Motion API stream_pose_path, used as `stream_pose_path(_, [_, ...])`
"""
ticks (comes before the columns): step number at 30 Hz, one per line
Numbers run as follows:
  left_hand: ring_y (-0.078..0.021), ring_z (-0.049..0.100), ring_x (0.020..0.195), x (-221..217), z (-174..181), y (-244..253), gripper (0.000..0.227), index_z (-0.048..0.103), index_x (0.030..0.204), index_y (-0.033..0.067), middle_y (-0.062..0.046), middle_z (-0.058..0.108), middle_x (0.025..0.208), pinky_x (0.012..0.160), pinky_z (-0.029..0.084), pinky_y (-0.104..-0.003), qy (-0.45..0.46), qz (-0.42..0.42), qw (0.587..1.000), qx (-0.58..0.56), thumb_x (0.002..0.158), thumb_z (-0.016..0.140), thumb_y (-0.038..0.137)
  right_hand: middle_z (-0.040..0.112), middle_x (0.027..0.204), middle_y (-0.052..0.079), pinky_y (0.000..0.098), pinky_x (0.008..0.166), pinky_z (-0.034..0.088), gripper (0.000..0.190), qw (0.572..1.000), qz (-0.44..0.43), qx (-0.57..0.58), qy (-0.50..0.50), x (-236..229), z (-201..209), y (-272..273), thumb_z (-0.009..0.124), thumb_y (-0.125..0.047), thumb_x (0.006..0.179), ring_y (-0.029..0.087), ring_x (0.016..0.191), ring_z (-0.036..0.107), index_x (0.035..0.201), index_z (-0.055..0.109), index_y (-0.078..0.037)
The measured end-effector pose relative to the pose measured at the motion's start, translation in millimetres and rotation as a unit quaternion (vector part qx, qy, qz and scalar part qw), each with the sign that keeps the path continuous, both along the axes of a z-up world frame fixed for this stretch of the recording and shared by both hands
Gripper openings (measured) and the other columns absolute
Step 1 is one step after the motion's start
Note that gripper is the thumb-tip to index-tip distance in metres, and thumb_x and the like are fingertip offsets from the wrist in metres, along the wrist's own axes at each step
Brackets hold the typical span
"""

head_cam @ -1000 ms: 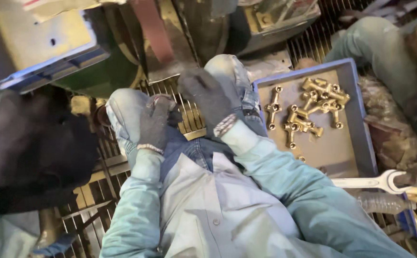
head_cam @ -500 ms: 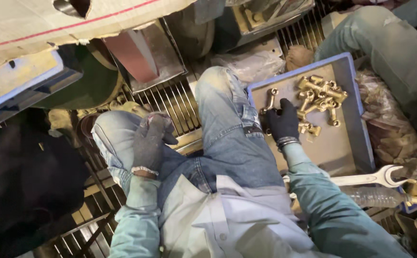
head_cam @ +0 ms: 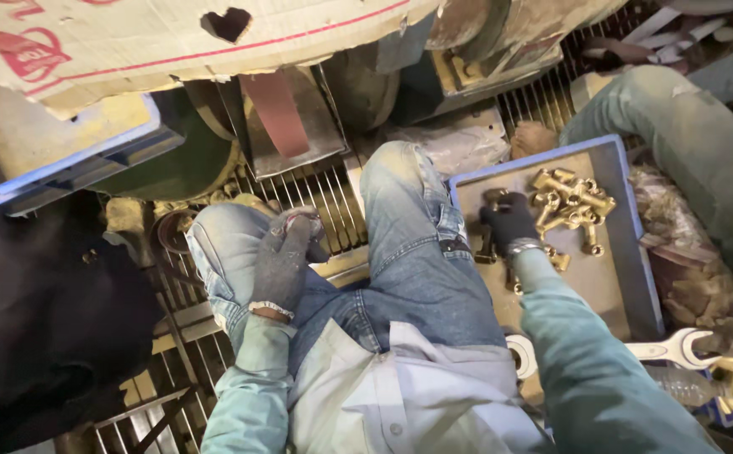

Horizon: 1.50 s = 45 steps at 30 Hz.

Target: The person sits on the floor and uses a belt sander to polish brass-colored metal parts. They pick up each part from a blue tray, press it against the moving belt, rotate it to smooth different surfaces, and place it back into the tray.

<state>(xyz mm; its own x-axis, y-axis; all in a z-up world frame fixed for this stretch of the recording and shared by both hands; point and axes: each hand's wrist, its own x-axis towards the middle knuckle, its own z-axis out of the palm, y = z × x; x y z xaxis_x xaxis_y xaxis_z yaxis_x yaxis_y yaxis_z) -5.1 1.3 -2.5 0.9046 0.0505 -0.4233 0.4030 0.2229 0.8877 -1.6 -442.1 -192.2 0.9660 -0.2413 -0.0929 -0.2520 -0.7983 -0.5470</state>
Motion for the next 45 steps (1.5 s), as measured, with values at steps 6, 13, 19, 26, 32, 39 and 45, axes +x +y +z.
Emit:
stream_pose_path(6, [-0.0133, 0.062, 0.074, -3.6, 7.3, 0.0, 0.031, 0.067, 0.116, -0.0013, -0.005, 0.067, 0.089, 0.067, 0.052, -0.028, -0.005, -0.005, 1.0, -0.026, 0.102, 0.061, 0.026, 0.068, 0.127, 0.019, 0.043, 0.077, 0.059, 0.04, 0.609, -0.139, 0.78, 0.004, -11.6, 119.8, -6.2, 0.061, -0.026, 0.104, 0.035, 0.111, 0.068, 0.138, 0.06, -0.004])
stream_pose_path(13, [-0.0154, 0.065, 0.071, 6.7, 40.1, -11.3, 0.038, 0.066, 0.115, 0.001, -0.004, 0.066, 0.087, 0.062, 0.056, -0.031, -0.018, -0.094, 0.993, -0.071, 0.102, 0.057, 0.035, 0.067, 0.104, 0.02, 0.0282, 0.06, 0.053, 0.054, 0.386, 0.09, 0.9, 0.184, 0.6, 212.0, 94.8, 0.054, -0.025, 0.113, 0.028, 0.083, 0.067, 0.164, 0.048, -0.012])
stream_pose_path(19, [-0.0084, 0.058, 0.068, 8.1, 50.8, -16.1, 0.033, 0.065, 0.121, 0.0052, -0.001, 0.064, 0.088, 0.059, 0.048, -0.027, -0.06, -0.116, 0.99, -0.056, 0.106, 0.056, 0.033, 0.066, 0.116, 0.008, 0.0188, 0.084, 0.054, 0.059, 0.762, 0.156, 0.591, 0.213, 42.7, 188.6, 186.2, 0.06, -0.029, 0.098, 0.011, 0.097, 0.063, 0.142, 0.05, 0.008])
stream_pose_path(26, [-0.011, 0.05, 0.052, 3.7, 52.7, 17.9, 0.038, 0.065, 0.098, 0.0069, 0.0, 0.055, 0.068, 0.045, 0.041, -0.029, 0.089, 0.048, 0.992, -0.072, 0.094, 0.065, 0.044, 0.072, 0.105, 0.017, 0.0341, 0.058, 0.062, 0.053, 0.606, 0.085, 0.695, 0.377, 58.4, 227.8, 203.6, 0.049, -0.043, 0.1, 0.027, 0.074, 0.075, 0.136, 0.055, -0.005])
stream_pose_path(32, [-0.015, 0.05, 0.049, 38.9, 24.3, 36.4, 0.046, 0.063, 0.095, 0.012, -0.001, 0.056, 0.064, 0.043, 0.042, -0.034, 0.134, 0.047, 0.986, -0.091, 0.087, 0.064, 0.057, 0.068, 0.104, 0.01, 0.0345, 0.075, 0.063, 0.033, 0.75, 0.165, 0.591, 0.245, 80.9, 232.3, 223.4, 0.062, -0.021, 0.1, 0.018, 0.086, 0.071, 0.127, 0.059, -0.003])
stream_pose_path(39, [-0.0215, 0.054, 0.048, 74.2, -35.5, 28.0, 0.047, 0.057, 0.087, 0.0141, -0.005, 0.058, 0.064, 0.047, 0.048, -0.041, 0.231, 0.055, 0.951, -0.196, 0.086, 0.063, 0.061, 0.065, 0.079, 0.003, 0.0332, 0.053, 0.059, 0.027, 0.838, 0.069, 0.482, 0.248, 113.2, 169.9, 248.6, 0.061, -0.032, 0.097, 0.015, 0.06, 0.068, 0.107, 0.062, -0.007])
stream_pose_path(45, [-0.0149, 0.047, 0.046, 84.0, -51.8, 30.5, 0.047, 0.059, 0.088, 0.0141, -0.002, 0.055, 0.064, 0.043, 0.038, -0.035, 0.215, 0.105, 0.958, -0.156, 0.088, 0.064, 0.061, 0.06, 0.074, 0.005, 0.0339, 0.049, 0.055, 0.028, 0.838, 0.052, 0.491, 0.234, 126.6, 136.4, 250.3, 0.064, -0.031, 0.101, 0.016, 0.054, 0.06, 0.096, 0.059, -0.004])
